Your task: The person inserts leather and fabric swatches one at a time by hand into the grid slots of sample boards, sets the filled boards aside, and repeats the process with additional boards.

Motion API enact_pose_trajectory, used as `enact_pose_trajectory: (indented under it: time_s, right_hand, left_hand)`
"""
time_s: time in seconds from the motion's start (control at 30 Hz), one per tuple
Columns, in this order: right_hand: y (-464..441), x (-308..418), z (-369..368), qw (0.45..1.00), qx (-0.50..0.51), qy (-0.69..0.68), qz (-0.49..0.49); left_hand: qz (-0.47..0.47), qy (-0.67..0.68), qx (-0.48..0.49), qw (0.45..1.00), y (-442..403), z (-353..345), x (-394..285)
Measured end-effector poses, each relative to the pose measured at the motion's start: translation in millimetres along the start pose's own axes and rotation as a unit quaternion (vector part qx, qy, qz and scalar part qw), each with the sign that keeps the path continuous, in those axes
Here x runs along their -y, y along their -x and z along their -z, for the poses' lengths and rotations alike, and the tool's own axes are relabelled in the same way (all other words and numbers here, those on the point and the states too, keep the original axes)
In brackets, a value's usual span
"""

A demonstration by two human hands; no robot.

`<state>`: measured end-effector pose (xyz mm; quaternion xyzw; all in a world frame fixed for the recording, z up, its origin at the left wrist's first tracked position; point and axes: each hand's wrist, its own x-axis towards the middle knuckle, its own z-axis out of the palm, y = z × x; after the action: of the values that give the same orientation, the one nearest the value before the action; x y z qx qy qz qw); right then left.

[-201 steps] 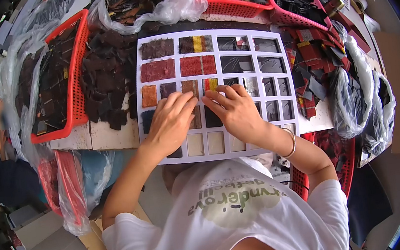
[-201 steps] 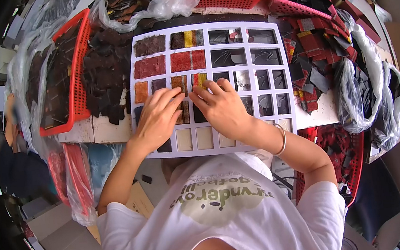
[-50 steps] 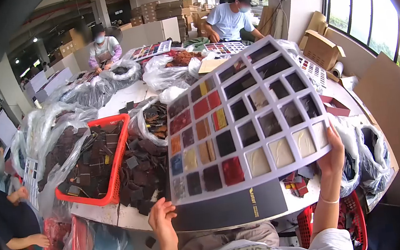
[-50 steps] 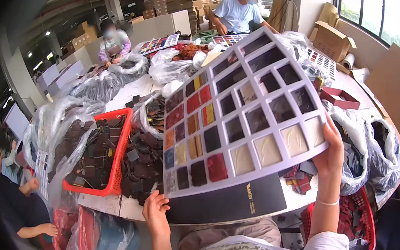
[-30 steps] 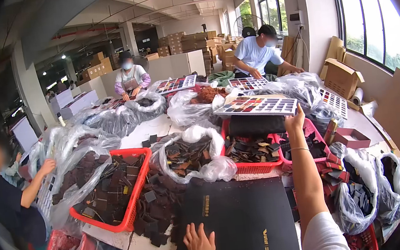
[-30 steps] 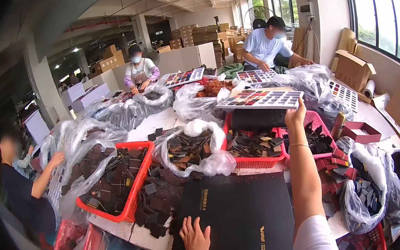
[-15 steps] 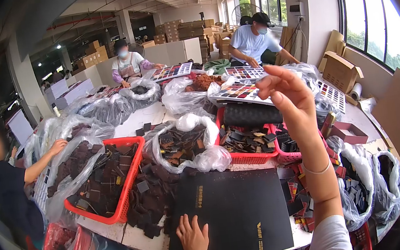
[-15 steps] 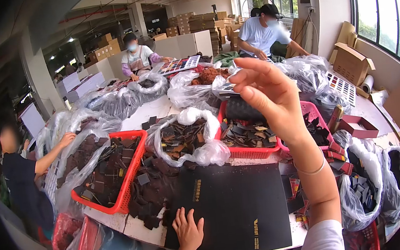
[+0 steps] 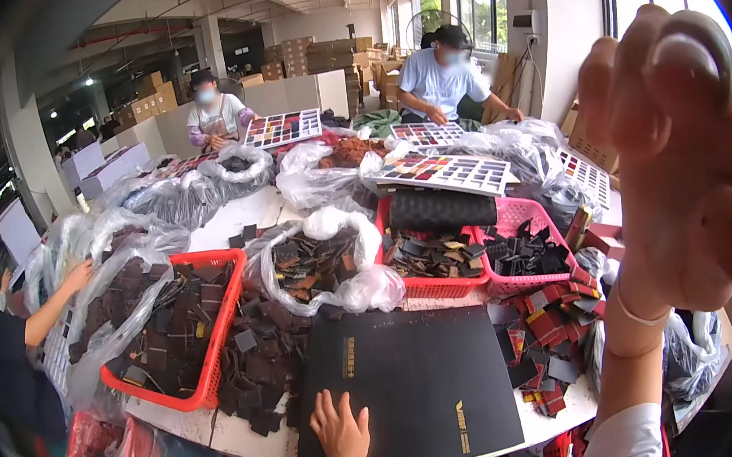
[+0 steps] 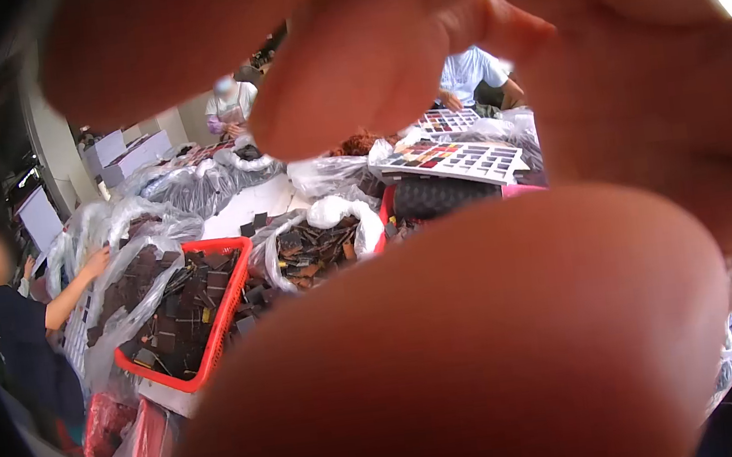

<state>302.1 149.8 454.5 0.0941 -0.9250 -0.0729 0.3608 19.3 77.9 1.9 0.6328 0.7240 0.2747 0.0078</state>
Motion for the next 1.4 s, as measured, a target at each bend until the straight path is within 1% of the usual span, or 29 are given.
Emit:
enact_pose_trajectory:
  time_s: [0.03, 0.1, 0.17, 0.23, 0.3, 0.5, 0.77, 0.83, 0.9, 1.03, 1.07, 1.1, 1.17, 1.27, 1.3, 1.33, 1.4]
  right_hand:
    - [-7, 1, 2, 1.0, 0.003, 0.01, 0.003]
    - [-7, 8, 8, 0.999, -0.024, 0.04, -0.021]
    - [-10, 13, 18, 0.998, -0.036, 0.051, -0.026]
    - [-17, 17, 22, 0.997, -0.048, 0.059, -0.029]
    - [-21, 20, 27, 0.996, -0.054, 0.067, -0.028]
    - [-32, 27, 33, 0.995, -0.064, 0.071, -0.023]
    - [-37, 43, 35, 0.996, -0.054, 0.073, -0.022]
    - [-36, 48, 34, 0.995, -0.057, 0.081, -0.018]
    - [-31, 53, 35, 0.994, -0.058, 0.084, -0.023]
    - [-35, 60, 30, 0.995, -0.046, 0.08, -0.023]
    - [-35, 61, 27, 0.996, -0.045, 0.079, -0.021]
    - [-36, 65, 24, 0.996, -0.047, 0.078, -0.015]
    - [-39, 65, 15, 0.995, -0.078, 0.059, -0.006]
    - [-56, 61, -23, 0.972, -0.234, -0.018, 0.022]
    - [-55, 55, -26, 0.963, -0.265, -0.036, 0.029]
    - [-45, 51, -26, 0.955, -0.291, -0.058, 0.007]
    - [-29, 47, -35, 0.941, -0.323, -0.092, -0.037]
  left_hand:
    - [-0.001, 0.003, 0.0, 1.0, 3, -4, 1]
    - [0.006, 0.012, 0.008, 1.0, 5, -8, 4]
    - [-0.031, -0.03, -0.078, 0.996, 8, -3, -5]
    - [0.016, 0.038, 0.009, 0.999, 10, 1, -5]
    - [0.003, 0.027, -0.014, 1.0, 8, 1, -5]
    - [0.006, 0.036, -0.001, 0.999, 12, 4, -4]
    - [-0.008, 0.031, -0.022, 0.999, 14, 3, -2]
    - [-0.004, 0.027, -0.012, 1.0, 13, 2, -2]
    - [-0.005, 0.019, -0.028, 0.999, 9, -7, 3]
    - [-0.006, 0.019, -0.002, 1.0, 12, -4, 4]
    - [-0.011, 0.018, 0.004, 1.0, 9, -6, 8]
    - [-0.042, -0.014, -0.027, 0.999, 9, -12, 12]
    - [-0.022, 0.026, -0.02, 0.999, 11, -16, 13]
    - [-0.003, 0.032, -0.007, 0.999, 10, -12, 8]
    - [0.007, 0.039, 0.001, 0.999, 12, -8, 5]
    - [0.027, 0.042, 0.016, 0.999, 11, -6, 3]
    - [0.018, 0.052, 0.004, 0.998, 13, -5, 3]
